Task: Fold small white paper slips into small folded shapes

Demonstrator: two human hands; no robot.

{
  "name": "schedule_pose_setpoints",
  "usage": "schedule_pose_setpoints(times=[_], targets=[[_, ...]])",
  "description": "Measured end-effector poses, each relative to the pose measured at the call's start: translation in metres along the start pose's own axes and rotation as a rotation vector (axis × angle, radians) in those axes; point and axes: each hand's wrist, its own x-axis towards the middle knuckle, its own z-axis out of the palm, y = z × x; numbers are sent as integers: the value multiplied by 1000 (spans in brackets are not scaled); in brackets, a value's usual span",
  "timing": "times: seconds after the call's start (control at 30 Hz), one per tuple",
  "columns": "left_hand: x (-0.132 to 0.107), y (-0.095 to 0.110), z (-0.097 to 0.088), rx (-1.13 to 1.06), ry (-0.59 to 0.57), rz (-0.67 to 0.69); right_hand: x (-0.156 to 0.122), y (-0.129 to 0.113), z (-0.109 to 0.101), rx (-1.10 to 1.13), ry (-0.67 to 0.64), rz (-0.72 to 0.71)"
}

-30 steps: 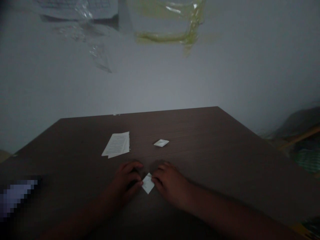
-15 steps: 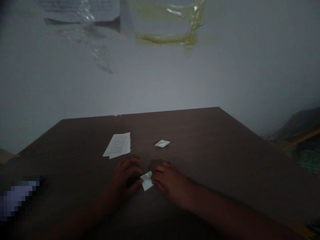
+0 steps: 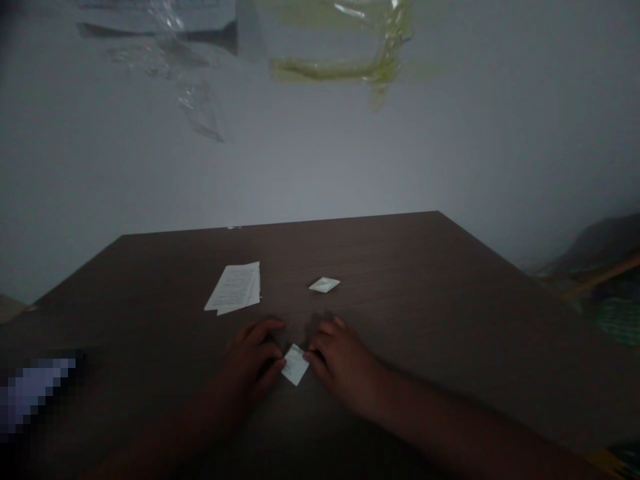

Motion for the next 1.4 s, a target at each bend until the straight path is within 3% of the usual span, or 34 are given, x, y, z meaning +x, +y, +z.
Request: schedule_pose_setpoints(times=[0.17, 0.33, 0.83, 1.0, 1.2, 1.4], targets=[[5, 10, 2, 46, 18, -57, 2, -7, 3, -69, 13, 23], [13, 19, -14, 13, -54, -69, 5, -8, 11, -136, 51, -3], [23, 19, -20, 55, -46, -72, 10, -6, 20, -201, 114, -28], [23, 16, -18, 66, -25, -55, 1, -13, 23, -290, 28, -180], [23, 17, -22, 26, -54, -43, -9, -20, 25, -424, -17, -201], [17, -4, -36, -131, -168, 72, -7, -21, 8, -427, -74, -251]])
